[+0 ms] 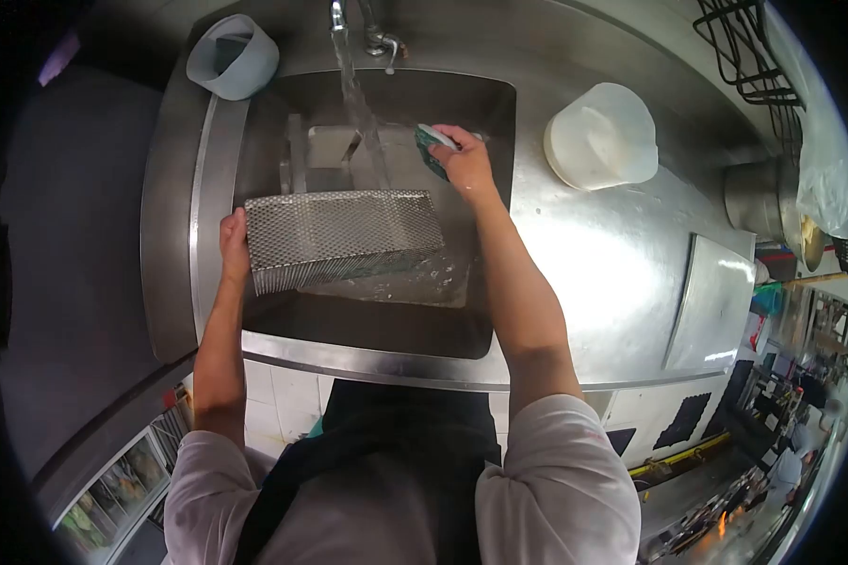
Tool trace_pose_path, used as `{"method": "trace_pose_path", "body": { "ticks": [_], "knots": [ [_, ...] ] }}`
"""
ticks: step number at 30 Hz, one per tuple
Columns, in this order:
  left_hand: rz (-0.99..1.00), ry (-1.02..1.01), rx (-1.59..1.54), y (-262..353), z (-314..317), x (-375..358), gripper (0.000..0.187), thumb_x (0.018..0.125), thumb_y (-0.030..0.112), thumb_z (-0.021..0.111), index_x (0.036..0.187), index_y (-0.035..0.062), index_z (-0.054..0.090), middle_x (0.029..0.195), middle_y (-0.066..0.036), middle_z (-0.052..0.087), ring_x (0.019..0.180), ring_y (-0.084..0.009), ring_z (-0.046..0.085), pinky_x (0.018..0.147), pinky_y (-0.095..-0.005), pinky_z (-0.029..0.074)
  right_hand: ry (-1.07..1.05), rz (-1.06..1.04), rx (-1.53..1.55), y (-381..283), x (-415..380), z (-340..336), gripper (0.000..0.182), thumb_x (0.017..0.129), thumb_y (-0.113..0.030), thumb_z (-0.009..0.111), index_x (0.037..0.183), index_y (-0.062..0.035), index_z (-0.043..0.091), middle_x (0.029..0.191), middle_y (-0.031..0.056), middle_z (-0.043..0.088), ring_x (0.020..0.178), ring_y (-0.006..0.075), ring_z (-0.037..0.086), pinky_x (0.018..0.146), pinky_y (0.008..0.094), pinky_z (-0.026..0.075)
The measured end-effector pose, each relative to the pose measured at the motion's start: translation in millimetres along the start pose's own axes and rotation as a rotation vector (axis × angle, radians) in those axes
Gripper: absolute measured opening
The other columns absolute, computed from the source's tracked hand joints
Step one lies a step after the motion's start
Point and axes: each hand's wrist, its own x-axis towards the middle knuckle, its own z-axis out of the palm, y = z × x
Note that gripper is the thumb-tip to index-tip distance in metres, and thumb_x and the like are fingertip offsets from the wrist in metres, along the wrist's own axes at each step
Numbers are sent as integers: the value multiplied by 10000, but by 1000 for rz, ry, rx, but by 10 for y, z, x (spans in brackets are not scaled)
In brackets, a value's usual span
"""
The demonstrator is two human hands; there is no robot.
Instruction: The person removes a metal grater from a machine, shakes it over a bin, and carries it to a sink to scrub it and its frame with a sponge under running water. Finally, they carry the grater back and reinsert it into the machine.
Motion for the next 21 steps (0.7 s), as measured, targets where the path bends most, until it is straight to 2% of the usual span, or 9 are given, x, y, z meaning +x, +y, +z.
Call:
{"method": "trace_pose_path", "body": {
  "ticks": [2, 5, 7, 9, 12, 14, 15, 17, 21],
  "knots": [
    [20, -44, 5, -19, 11, 1, 392, 982, 306, 539, 701, 34, 573, 668, 57, 503, 642, -44, 413, 585, -239, 346, 60, -89, -116, -160, -16, 111, 292, 789, -65, 696, 1077, -25, 672, 983, 88, 686, 883, 163, 632, 792, 287, 491],
    [75, -164, 93, -70, -64, 49, 410, 976, 317, 544, 677, 36, 542, 658, 61, 492, 630, -42, 394, 567, -237, 328, 17, -22, -143, -49, 252, 234, 285, 792, -65, 701, 1074, -32, 675, 995, 79, 688, 880, 165, 631, 798, 289, 490],
    [124, -219, 234, 41, -92, 71, 417, 971, 323, 550, 668, 37, 529, 657, 63, 488, 625, -44, 387, 561, -238, 322, -152, 146, -129, 314, 477, 239, 316, 798, -111, 721, 1107, -59, 678, 990, 70, 688, 877, 168, 626, 802, 296, 489],
    [117, -221, 149, 62, -112, 92, 425, 966, 327, 557, 659, 34, 518, 648, 63, 472, 618, -47, 381, 548, -245, 312, -356, 251, -109, 572, 563, 240, 338, 806, -138, 727, 1131, -62, 674, 1003, 75, 689, 897, 167, 623, 811, 302, 488],
    [111, -139, 12, 221, 78, 62, 439, 963, 332, 559, 649, 31, 497, 634, 64, 443, 606, -50, 369, 528, -256, 291, -369, 219, 192, 755, 455, 550, 351, 824, -178, 721, 1164, -104, 674, 971, 79, 689, 920, 193, 626, 842, 316, 486],
    [120, -120, -47, 307, 153, 64, 452, 954, 347, 569, 651, 20, 492, 620, 59, 419, 592, -51, 363, 508, -272, 272, -445, -147, -109, 949, 462, 726, 342, 827, -172, 710, 1165, -130, 676, 937, 96, 685, 898, 234, 634, 854, 336, 495],
    [124, -196, -3, 308, 112, 92, 459, 950, 360, 573, 654, 18, 495, 618, 57, 423, 592, -51, 367, 508, -273, 275, -484, -333, -260, 1005, 471, 771, 339, 829, -168, 704, 1166, -143, 677, 921, 105, 683, 887, 254, 638, 859, 345, 499],
    [119, -354, 90, 289, -30, 128, 474, 941, 386, 581, 661, 13, 501, 614, 53, 430, 592, -52, 375, 507, -274, 281, -445, -422, -462, 780, 317, 816, 305, 838, -149, 666, 1143, -152, 683, 941, 139, 672, 905, 299, 635, 879, 366, 501],
    [104, -325, 129, 247, 50, 47, 438, 905, 325, 596, 627, 13, 463, 573, 44, 397, 572, -57, 359, 494, -278, 270, -569, -471, -1035, 669, 347, 838, 330, 844, -42, 549, 1144, -124, 657, 1058, 155, 670, 997, 339, 627, 883, 408, 510]
  ]
}}
